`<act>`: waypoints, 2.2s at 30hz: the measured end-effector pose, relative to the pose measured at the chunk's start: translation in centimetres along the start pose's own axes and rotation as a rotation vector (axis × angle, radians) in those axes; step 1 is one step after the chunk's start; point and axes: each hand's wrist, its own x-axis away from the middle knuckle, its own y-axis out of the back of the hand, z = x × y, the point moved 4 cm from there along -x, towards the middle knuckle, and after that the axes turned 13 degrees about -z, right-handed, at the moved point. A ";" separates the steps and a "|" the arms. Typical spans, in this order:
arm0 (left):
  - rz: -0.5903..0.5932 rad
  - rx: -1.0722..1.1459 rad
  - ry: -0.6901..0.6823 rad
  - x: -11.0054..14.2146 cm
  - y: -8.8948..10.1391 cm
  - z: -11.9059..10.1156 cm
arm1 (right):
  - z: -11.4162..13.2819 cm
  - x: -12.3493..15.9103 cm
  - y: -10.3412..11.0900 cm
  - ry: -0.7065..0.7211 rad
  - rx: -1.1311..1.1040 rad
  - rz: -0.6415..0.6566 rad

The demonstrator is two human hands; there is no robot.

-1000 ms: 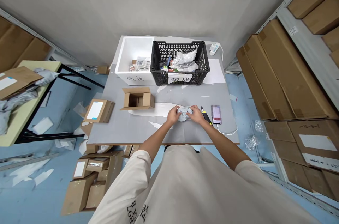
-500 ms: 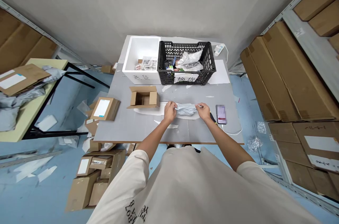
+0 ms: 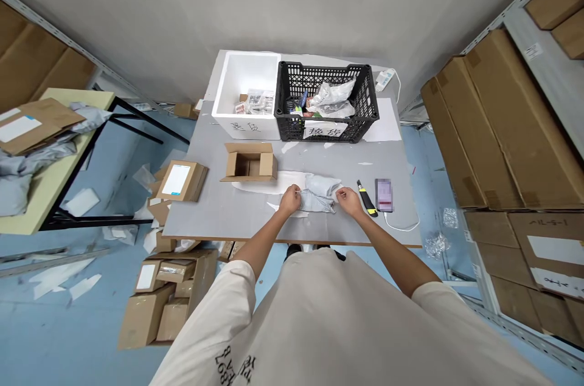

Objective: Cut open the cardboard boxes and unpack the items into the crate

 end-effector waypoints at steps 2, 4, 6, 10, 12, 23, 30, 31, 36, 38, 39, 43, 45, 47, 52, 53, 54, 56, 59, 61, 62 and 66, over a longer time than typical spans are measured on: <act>-0.003 -0.023 0.015 -0.1 -0.2 0.5 | 0.3 -0.3 0.0 0.020 -0.010 -0.010; 0.004 -0.072 0.058 -0.3 -0.3 1.1 | 1.0 -0.5 -0.1 0.060 -0.010 -0.002; 0.020 -0.128 0.119 -0.4 -0.5 1.7 | 2.2 -0.7 -0.5 0.139 0.027 0.013; 0.037 -0.172 0.190 -0.4 -1.2 2.1 | 5.0 -1.7 -2.6 0.304 0.178 0.075; 0.052 -0.169 0.197 -0.4 -1.7 2.0 | 6.1 -2.5 -4.0 0.352 0.257 0.125; -0.010 -0.265 0.035 -1.4 -1.1 0.2 | 3.4 -4.4 -4.5 0.109 0.474 0.285; -0.140 -0.196 -0.015 -3.1 -0.8 -2.4 | 2.1 -3.4 -1.8 -0.064 0.381 0.126; -0.143 -0.188 -0.019 -3.1 -0.9 -2.6 | 1.9 -3.2 -1.6 -0.078 0.375 0.116; -0.074 -0.200 -0.047 -2.3 -2.1 -3.4 | 2.0 -2.3 -1.0 -0.125 0.418 0.148; -0.047 -0.202 -0.058 -2.2 -2.6 -3.8 | 2.6 -2.6 -0.9 -0.080 0.443 0.092; -0.040 -0.195 -0.059 -2.2 -2.8 -4.0 | 3.0 -2.9 -1.0 -0.043 0.453 0.059; -0.006 -0.126 0.002 -2.6 -3.8 -4.3 | 3.8 -4.4 -2.4 0.054 0.459 0.117; 0.030 -0.082 0.068 -2.7 -4.3 -4.2 | 3.8 -4.8 -3.5 0.053 0.456 0.208; 0.056 -0.058 0.115 -2.7 -4.7 -4.1 | 3.8 -4.6 -4.3 0.047 0.448 0.266; 0.022 -0.050 0.142 -3.0 -4.3 -4.7 | 4.3 -3.3 -4.6 0.074 0.382 0.206; 0.012 -0.046 0.158 -3.2 -4.1 -4.9 | 4.5 -3.0 -4.4 0.090 0.371 0.182; 0.003 -0.041 0.176 -3.4 -4.0 -5.1 | 4.8 -2.8 -4.3 0.107 0.363 0.159; -0.007 -0.033 0.205 -3.9 -3.8 -5.5 | 5.5 -2.4 -3.9 0.143 0.351 0.122; -0.018 -0.035 0.202 -4.5 -3.8 -6.1 | 6.5 -2.3 -3.4 0.192 0.349 0.074; -0.017 -0.024 0.167 -4.7 -4.0 -6.3 | 6.9 -2.4 -3.1 0.210 0.347 0.058; -0.007 -0.010 0.144 -4.7 -4.0 -6.3 | 7.0 -2.5 -3.0 0.215 0.345 0.058; 0.078 0.003 0.071 -4.6 -4.0 -6.5 | 6.8 -3.3 -3.0 0.225 0.347 0.116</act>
